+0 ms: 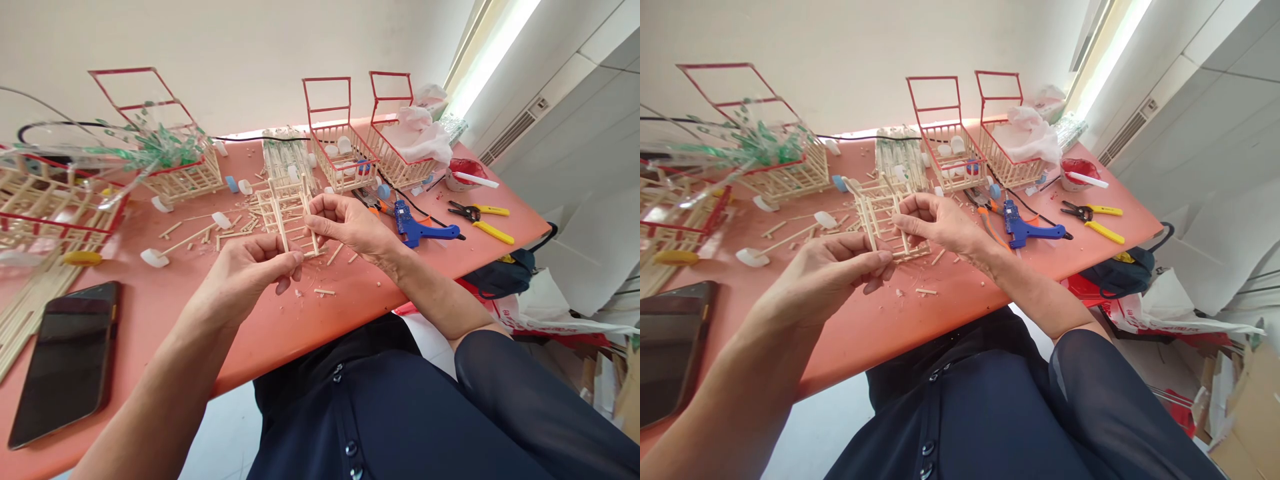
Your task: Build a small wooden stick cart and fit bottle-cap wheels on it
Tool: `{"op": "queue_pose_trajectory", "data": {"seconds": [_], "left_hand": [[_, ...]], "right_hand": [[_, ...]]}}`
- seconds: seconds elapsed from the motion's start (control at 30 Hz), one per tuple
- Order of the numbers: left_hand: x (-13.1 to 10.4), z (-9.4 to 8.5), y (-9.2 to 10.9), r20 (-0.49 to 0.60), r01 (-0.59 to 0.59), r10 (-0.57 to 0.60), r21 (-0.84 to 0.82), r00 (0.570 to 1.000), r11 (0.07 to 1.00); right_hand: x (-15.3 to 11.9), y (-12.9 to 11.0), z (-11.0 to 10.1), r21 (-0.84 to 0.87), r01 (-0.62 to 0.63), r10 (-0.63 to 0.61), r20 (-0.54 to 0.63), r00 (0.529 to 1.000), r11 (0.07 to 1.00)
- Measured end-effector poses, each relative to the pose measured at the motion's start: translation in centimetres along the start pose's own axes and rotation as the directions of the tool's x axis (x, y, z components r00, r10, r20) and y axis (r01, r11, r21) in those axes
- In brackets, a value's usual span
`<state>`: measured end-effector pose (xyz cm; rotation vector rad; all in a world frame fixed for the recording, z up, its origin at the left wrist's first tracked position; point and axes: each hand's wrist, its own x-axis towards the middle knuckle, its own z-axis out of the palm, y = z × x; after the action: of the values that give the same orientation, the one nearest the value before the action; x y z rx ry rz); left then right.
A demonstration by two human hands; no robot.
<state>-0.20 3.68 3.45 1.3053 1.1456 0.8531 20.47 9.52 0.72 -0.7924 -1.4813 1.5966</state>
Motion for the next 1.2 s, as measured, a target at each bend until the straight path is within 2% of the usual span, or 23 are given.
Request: {"op": "queue_pose_trajectory", "data": {"seconds": [1.2], "left_hand": [[-0.08,-0.02,-0.03,-0.001,-0.006,0.006,-0.021,1.0,1.0]], "right_hand": [[-0.03,0.08,0.07,0.036,0.017,-0.018,0.006,1.0,0.999]]}}
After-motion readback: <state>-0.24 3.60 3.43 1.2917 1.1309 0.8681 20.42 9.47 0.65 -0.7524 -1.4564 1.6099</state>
